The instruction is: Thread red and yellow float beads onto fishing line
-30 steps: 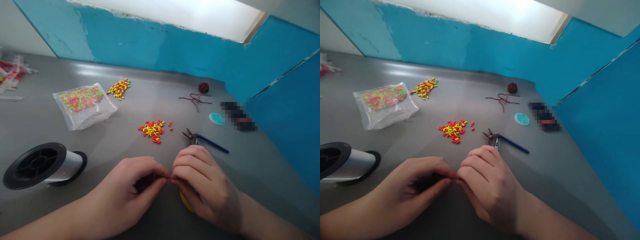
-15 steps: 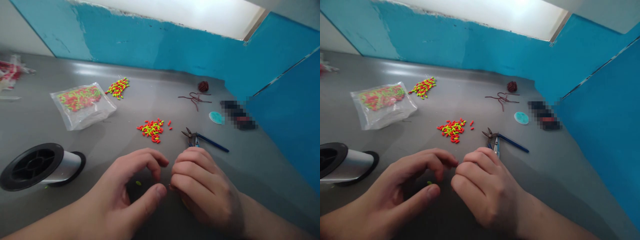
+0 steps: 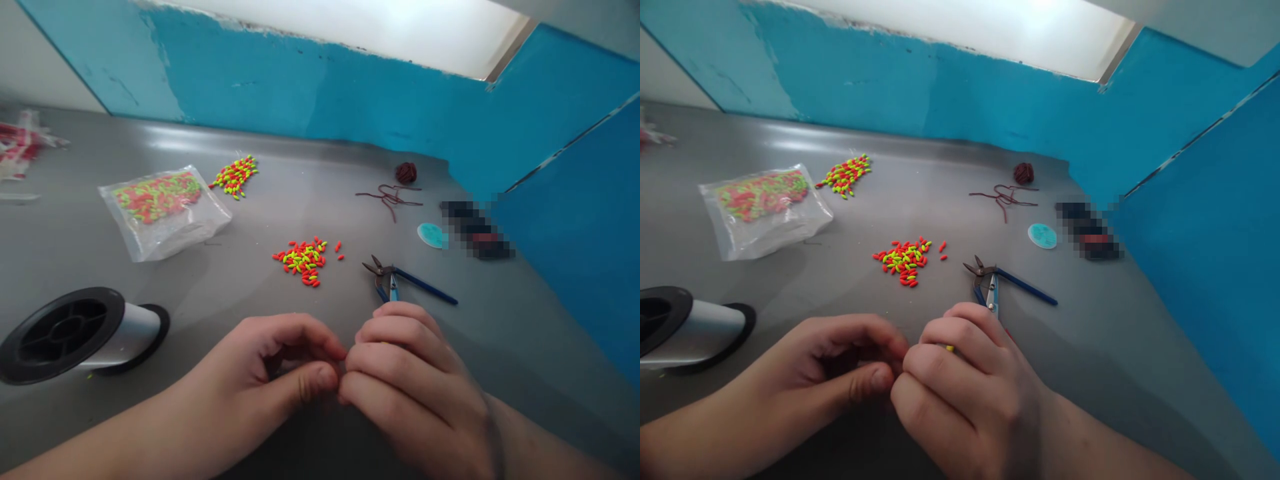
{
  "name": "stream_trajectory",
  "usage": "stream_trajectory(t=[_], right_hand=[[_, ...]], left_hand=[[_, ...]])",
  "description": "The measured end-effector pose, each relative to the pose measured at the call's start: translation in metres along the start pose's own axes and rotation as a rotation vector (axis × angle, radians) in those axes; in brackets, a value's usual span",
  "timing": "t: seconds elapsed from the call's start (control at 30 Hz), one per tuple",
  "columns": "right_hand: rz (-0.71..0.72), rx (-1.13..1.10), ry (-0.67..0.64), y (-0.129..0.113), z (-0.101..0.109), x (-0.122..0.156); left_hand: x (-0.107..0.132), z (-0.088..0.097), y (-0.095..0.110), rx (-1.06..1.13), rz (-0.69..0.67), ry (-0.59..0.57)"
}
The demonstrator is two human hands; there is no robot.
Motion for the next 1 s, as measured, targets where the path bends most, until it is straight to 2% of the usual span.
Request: stream_trajectory(t=[0.17, 0.33, 0.47, 0.6, 1.0], right_hand=[[0.003, 0.014, -0.023, -0.0005, 0.0032, -0.0010], [0.003, 0.020, -0.031, -0.0002, 0.0041, 0.0006], [-0.010, 0.030, -0.084, 0.0001, 0.0012, 0.0004], [-0.009, 0.024, -0.083, -0.0008, 0.0019, -0.0012], [-0.006, 0.028, -0.074, 0.0000, 0.0009, 0.0014]], left_hand=[[-0.0019, -0.0034, -0.0051, 0.109, 0.084, -0.032], [-0.0012, -0.0045, -0.0074, 0.069, 0.132, -0.034], [0.0007, -0.0035, -0.0078, 0.004, 0.123, -0.045], [0.0013, -0.0011, -0.0068, -0.078, 0.108, -0.032], [-0.0013, 0.0002, -0.0062, -0.076, 0.118, -0.001]])
Point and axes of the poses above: each hand's wrist, its own x-axis away from the middle knuckle, its own z-axis out of the back of the hand, y = z × x, the point moved 7 cm from there along -x, towards the middle knuckle, and after that the axes turned 2 degrees about x, right-handed, at the moved point
